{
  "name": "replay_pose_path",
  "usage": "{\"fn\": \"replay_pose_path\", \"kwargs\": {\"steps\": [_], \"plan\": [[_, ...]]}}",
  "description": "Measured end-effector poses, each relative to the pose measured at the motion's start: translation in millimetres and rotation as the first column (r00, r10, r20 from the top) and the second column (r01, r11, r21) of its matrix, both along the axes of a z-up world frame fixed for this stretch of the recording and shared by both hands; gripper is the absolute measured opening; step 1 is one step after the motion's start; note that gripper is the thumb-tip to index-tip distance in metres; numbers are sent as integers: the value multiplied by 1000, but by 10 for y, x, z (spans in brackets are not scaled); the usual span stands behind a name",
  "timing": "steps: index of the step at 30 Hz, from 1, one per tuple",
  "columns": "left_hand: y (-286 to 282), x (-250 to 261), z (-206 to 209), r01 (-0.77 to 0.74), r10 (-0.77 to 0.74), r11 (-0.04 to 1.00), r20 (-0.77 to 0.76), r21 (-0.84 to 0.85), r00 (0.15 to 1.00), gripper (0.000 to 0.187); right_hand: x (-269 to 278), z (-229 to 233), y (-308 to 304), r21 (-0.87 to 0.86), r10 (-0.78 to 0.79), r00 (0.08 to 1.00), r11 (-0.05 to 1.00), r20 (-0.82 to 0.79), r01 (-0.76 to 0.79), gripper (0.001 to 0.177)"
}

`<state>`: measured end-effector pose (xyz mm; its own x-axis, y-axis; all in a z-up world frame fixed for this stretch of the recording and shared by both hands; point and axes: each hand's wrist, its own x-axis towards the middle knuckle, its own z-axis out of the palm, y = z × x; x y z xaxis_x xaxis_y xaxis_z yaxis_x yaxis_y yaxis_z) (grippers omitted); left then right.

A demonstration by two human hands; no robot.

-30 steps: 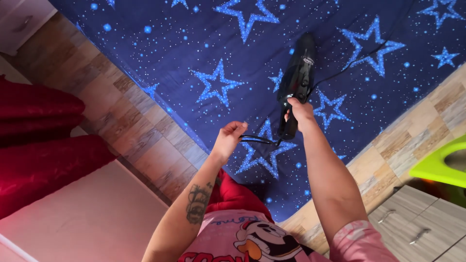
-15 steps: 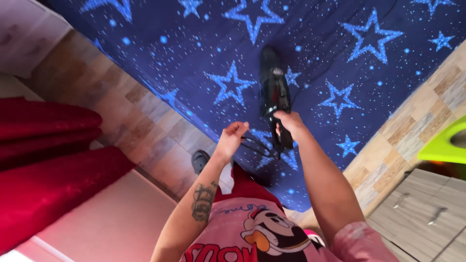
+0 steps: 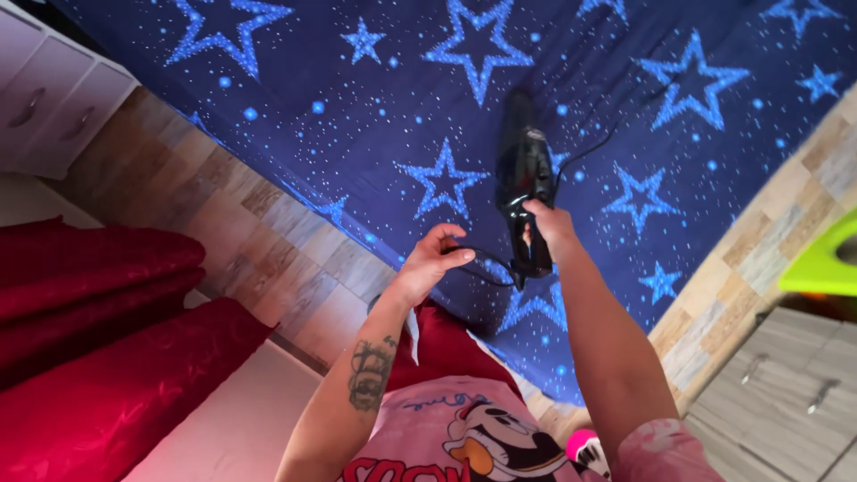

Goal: The recorder is shown smoothing the bedsheet and then using a handheld vacuum on it.

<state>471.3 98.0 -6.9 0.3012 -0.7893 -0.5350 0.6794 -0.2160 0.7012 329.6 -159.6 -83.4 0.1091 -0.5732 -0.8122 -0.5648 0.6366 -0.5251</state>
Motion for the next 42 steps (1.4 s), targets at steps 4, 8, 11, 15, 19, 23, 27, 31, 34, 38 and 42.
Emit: {"fn": "replay_pose_path", "kwargs": {"steps": [4, 8, 11, 15, 19, 23, 27, 31, 34, 38, 42], "plan": [[-185, 205, -128, -72, 72, 997, -28, -31, 997, 37, 349, -163, -527, -39, 3, 1000, 999, 28, -2, 34], [-449, 268, -398, -152, 151, 987, 20, 52, 988, 28, 713, -229, -999, -50, -4, 1000, 999, 26, 5, 39], [-661, 358, -435, -175, 169, 977, 59, 125, 984, 25, 993, -241, -1259, -71, 27, 998, 997, 48, -23, 35], [-832, 469, -354, -185, 164, 960, 113, 210, 980, 23, 1317, -262, -1406, -42, 5, 1000, 999, 31, -4, 34], [-795, 485, -258, -270, 235, 920, 153, 284, 960, 23, 1424, -234, -1223, -33, 65, 998, 997, 18, -65, 32], [-673, 439, -238, -286, 235, 882, 177, 375, 956, 34, 1330, -154, -865, 23, 163, 985, 986, 59, -165, 33], [-552, 397, -152, -292, 247, 866, 159, 407, 956, 42, 1202, -34, -429, 76, 199, 976, 976, 89, -206, 27], [-472, 381, 36, -239, 198, 879, 140, 413, 970, 46, 1116, 136, -24, 79, 265, 958, 959, 109, -274, 26], [-436, 413, 115, -212, 162, 885, 152, 415, 975, 47, 1080, 124, 113, 75, 261, 959, 960, 112, -270, 25], [-428, 452, 63, -217, 232, 901, 5, 375, 973, 42, 1135, 129, 32, 34, 267, 958, 962, 107, -272, 26], [-477, 584, 74, -283, 362, 909, -244, 305, 900, 36, 1365, -6, -336, 17, 261, 956, 964, 133, -266, 26]]}}
